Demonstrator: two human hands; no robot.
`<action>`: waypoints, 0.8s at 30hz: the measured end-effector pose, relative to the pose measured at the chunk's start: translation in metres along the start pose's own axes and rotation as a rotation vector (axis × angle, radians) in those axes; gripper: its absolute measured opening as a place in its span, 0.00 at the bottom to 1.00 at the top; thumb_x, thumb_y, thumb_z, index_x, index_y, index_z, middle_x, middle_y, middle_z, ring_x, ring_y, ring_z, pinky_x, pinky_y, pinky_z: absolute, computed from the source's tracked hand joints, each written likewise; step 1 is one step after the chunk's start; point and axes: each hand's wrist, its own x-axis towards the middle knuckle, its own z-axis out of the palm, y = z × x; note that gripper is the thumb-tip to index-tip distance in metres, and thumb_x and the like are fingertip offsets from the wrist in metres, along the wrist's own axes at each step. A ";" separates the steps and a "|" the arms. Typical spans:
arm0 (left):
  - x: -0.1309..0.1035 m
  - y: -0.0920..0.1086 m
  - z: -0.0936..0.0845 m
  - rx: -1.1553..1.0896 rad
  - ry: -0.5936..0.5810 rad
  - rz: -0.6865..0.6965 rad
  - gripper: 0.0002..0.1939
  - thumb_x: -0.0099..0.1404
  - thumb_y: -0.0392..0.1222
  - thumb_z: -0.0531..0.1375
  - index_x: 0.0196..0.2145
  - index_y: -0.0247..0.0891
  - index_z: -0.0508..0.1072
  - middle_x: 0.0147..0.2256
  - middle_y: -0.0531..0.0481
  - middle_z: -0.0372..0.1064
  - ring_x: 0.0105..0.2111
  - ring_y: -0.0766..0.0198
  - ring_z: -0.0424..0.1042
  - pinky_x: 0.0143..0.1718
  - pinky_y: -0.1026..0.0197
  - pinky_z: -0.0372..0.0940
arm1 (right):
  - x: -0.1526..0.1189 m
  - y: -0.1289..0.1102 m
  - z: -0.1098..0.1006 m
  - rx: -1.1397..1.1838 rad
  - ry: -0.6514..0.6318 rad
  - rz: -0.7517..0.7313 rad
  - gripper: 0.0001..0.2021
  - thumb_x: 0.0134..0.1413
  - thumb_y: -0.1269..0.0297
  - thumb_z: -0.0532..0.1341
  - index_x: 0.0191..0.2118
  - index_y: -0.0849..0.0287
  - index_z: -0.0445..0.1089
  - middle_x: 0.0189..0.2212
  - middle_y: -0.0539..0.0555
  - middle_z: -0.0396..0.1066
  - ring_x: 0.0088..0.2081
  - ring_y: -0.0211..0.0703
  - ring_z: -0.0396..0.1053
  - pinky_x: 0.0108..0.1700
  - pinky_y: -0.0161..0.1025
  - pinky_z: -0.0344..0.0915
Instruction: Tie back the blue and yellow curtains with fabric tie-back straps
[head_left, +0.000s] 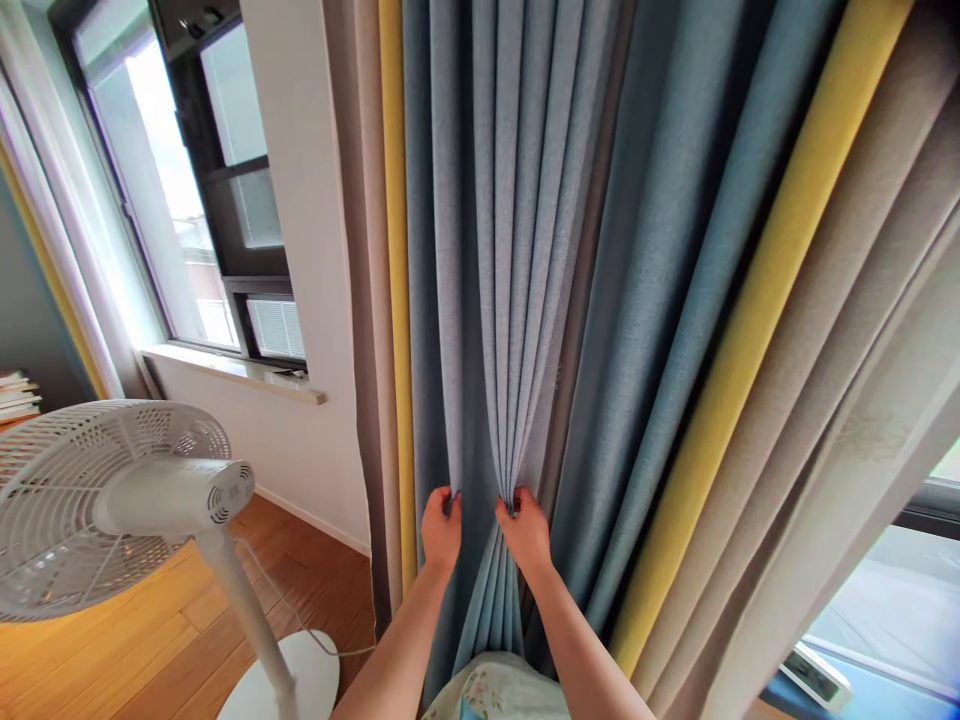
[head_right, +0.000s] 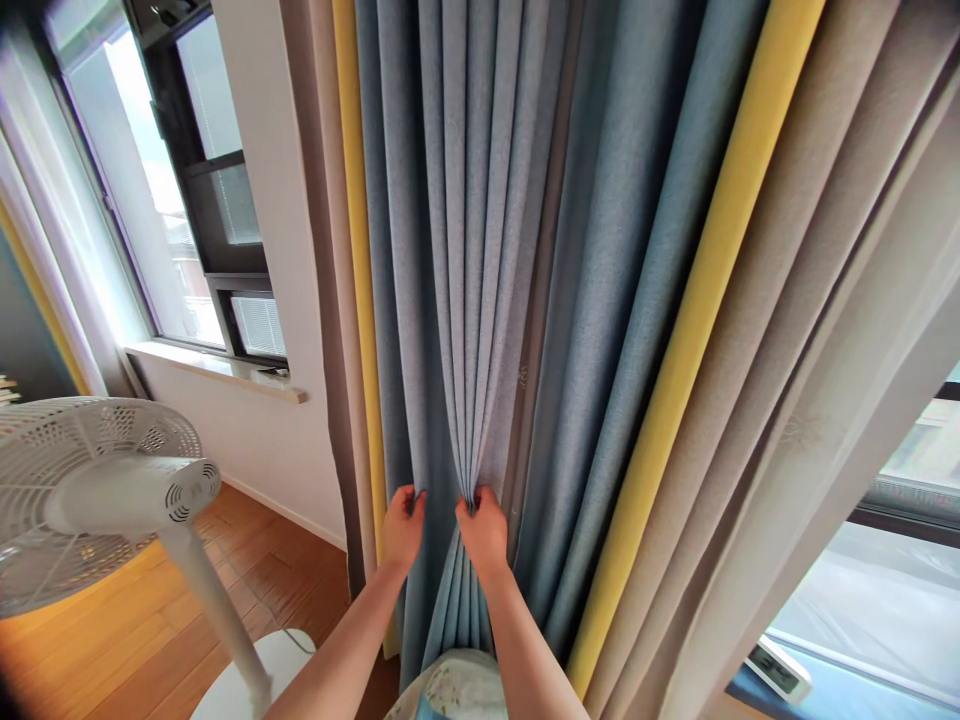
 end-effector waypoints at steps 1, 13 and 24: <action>-0.005 0.002 0.005 -0.007 -0.027 0.023 0.10 0.57 0.45 0.52 0.34 0.38 0.66 0.30 0.50 0.67 0.32 0.63 0.67 0.36 0.60 0.61 | 0.000 -0.001 0.000 -0.001 0.002 0.004 0.07 0.47 0.61 0.53 0.30 0.58 0.60 0.27 0.53 0.68 0.29 0.42 0.66 0.31 0.34 0.57; -0.033 0.024 0.025 -0.099 -0.118 0.123 0.05 0.58 0.41 0.52 0.30 0.38 0.66 0.29 0.51 0.64 0.31 0.66 0.66 0.34 0.62 0.62 | -0.001 -0.001 -0.002 -0.050 0.011 -0.036 0.06 0.48 0.61 0.53 0.28 0.58 0.61 0.25 0.53 0.68 0.28 0.41 0.66 0.30 0.34 0.56; -0.042 0.024 0.021 -0.107 -0.241 0.212 0.09 0.58 0.36 0.50 0.33 0.38 0.69 0.31 0.50 0.68 0.33 0.66 0.68 0.36 0.61 0.64 | -0.006 -0.001 0.001 -0.065 0.033 -0.109 0.12 0.50 0.55 0.51 0.33 0.60 0.60 0.27 0.55 0.67 0.30 0.43 0.67 0.29 0.34 0.57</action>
